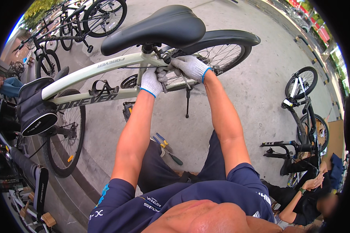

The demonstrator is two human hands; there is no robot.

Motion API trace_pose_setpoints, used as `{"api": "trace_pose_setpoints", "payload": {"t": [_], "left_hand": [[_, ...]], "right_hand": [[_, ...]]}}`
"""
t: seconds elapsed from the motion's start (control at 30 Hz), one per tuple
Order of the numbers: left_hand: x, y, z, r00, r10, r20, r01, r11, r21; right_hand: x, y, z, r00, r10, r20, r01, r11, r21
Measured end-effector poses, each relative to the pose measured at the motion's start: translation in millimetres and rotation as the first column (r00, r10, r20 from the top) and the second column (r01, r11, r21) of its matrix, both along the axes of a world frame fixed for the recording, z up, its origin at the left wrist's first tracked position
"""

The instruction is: The person retrieves a bicycle mudguard from a shelf, walks outside, and installs it on the rear wheel of a bicycle. They use a wrench to tighten bolts and secure the mudguard in place.

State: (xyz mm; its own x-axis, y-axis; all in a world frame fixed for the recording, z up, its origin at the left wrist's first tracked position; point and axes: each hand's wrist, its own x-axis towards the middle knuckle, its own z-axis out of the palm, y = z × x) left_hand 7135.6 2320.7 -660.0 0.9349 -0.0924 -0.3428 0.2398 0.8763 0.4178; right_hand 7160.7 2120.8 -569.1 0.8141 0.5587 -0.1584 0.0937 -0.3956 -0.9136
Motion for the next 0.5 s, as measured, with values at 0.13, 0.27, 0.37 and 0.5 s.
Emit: {"api": "trace_pose_setpoints", "payload": {"t": [0.13,0.27,0.37,0.5], "left_hand": [[-2,-2,2,0.999,-0.032,-0.027,0.035,0.992,0.121],[-3,-6,1,1.0,0.006,0.013,-0.007,0.998,0.064],[-2,-6,1,1.0,0.009,-0.003,-0.009,0.999,0.046],[2,-4,0,0.999,0.02,-0.032,-0.016,0.995,0.102]], "right_hand": [[-18,31,-6,0.832,0.006,-0.555,0.265,0.875,0.406],[-36,66,-14,0.736,0.023,-0.677,0.52,0.62,0.587],[-40,64,-13,0.8,-0.052,-0.598,0.476,0.661,0.58],[-34,37,-4,0.868,-0.117,-0.482,0.392,0.757,0.523]]}}
